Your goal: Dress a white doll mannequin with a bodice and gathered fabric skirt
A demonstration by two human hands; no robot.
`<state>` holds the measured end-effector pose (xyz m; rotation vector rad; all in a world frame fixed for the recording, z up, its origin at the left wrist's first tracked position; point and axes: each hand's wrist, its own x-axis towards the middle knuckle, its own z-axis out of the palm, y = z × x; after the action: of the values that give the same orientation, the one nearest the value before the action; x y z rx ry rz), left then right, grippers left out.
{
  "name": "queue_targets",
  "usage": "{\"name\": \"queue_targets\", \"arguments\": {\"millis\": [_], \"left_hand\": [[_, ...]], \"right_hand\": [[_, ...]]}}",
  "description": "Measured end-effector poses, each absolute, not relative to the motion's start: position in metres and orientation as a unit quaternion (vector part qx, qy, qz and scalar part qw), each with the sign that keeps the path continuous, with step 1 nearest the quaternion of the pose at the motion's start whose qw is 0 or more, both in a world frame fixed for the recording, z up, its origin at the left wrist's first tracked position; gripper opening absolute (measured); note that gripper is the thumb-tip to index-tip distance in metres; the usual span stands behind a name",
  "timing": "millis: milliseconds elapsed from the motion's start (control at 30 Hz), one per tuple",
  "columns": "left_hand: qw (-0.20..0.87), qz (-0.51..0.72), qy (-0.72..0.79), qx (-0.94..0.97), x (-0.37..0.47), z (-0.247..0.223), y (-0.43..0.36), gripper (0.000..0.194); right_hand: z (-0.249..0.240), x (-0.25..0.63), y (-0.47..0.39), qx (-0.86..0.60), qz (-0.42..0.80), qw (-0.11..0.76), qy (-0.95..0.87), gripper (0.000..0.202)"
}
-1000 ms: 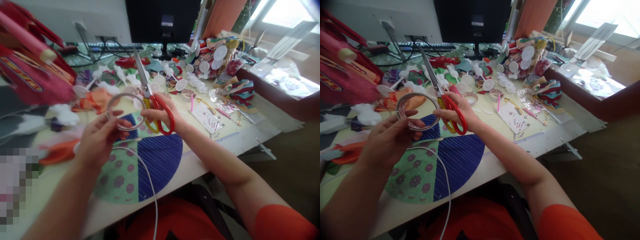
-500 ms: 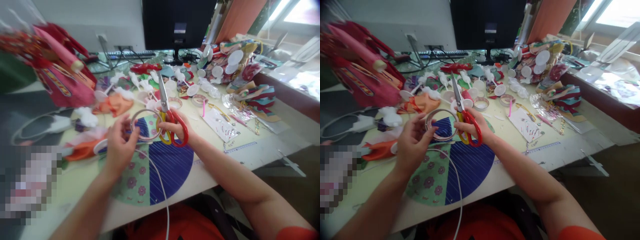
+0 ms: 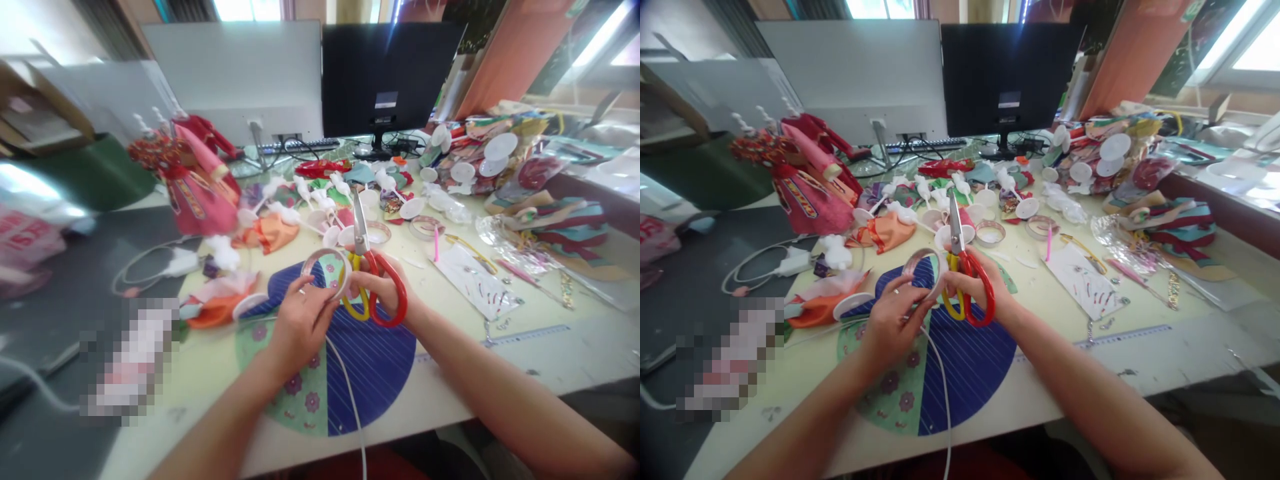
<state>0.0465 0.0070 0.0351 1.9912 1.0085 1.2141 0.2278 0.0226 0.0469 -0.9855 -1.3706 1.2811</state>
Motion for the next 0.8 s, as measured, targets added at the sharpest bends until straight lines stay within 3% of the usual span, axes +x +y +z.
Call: {"name": "queue_targets", "arguments": {"millis": [200,367,567,800], "left_hand": [[0.5,0.43,0.409,0.63,0.047,0.047,0.0,0.017],[0.685,0.514,0.312,0.411,0.044,0.053,0.006,0.014],[0.752,0.56,0.282,0.203,0.039,0.054,0.018,0.017],[0.772,0.557,0.28,0.123,0.04,0.056,0.021,0.035]], "right_hand": [[0.052,0.227,0.021,-0.414,0.508,0.501,-0.565,0.041],[0.051,0.226,0.021,-0.443,0.435,0.522,-0.585,0.039],[0.042,0.225,0.022,-0.475,0.328,0.525,-0.625,0.035],[0.031,0.222,0.021,-0.451,0.343,0.534,-0.627,0.043]]}}
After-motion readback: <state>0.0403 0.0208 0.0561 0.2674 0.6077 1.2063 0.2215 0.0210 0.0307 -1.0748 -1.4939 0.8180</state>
